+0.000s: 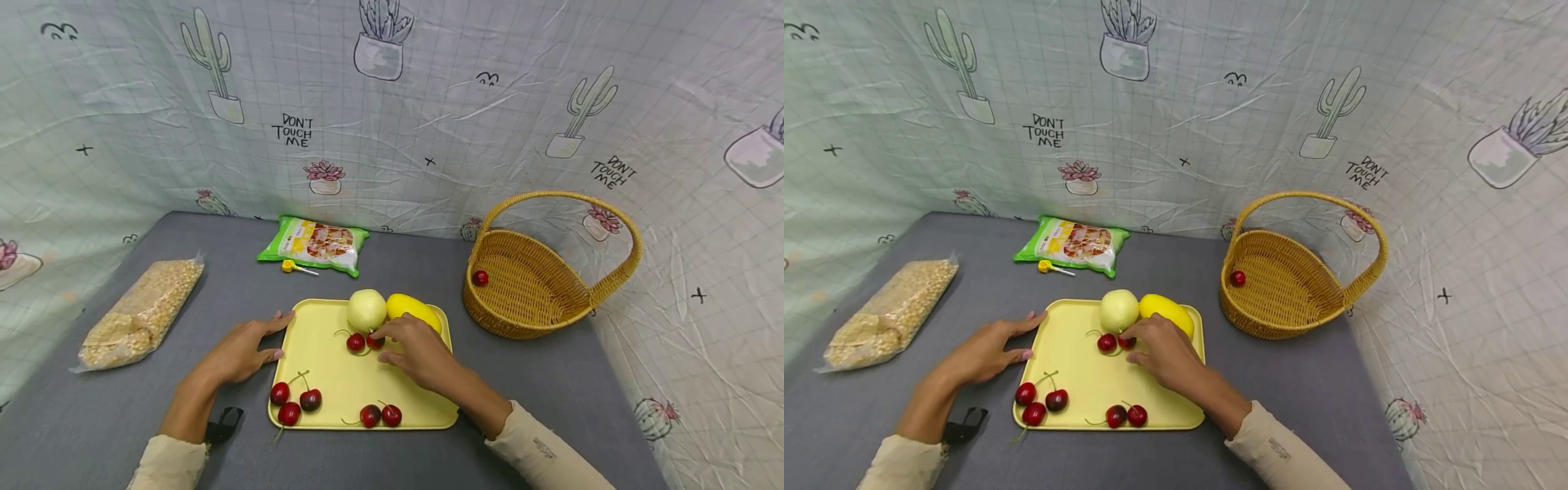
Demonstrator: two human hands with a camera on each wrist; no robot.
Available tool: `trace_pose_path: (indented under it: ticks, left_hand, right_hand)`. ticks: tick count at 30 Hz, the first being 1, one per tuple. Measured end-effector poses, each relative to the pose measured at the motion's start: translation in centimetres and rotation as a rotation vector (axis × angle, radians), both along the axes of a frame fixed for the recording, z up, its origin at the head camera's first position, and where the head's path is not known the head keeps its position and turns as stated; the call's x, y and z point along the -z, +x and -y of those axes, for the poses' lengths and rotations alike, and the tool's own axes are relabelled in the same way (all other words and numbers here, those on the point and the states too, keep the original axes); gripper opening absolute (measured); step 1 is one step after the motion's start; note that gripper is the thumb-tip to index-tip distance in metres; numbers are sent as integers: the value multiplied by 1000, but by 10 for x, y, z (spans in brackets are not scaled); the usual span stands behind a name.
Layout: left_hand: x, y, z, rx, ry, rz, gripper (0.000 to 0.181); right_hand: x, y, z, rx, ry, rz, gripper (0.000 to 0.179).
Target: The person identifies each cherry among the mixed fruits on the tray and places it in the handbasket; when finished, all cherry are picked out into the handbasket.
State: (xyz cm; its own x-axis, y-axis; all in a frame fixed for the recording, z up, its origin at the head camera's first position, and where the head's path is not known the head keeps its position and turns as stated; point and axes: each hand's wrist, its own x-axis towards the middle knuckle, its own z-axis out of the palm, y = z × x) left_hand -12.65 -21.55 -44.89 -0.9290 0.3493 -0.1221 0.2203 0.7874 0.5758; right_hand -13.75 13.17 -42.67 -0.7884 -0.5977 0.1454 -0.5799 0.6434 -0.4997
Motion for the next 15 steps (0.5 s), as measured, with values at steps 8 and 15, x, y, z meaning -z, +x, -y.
trace_pose_path:
  ticks: [8,15]
  left_hand:
    - [0,0,0,-2,2,4,71]
    - [1,0,1,-5,-7,5,72]
  right_hand:
    - [4,0,5,0,80,-73,29]
    - [6,0,7,-17,90,-120,25]
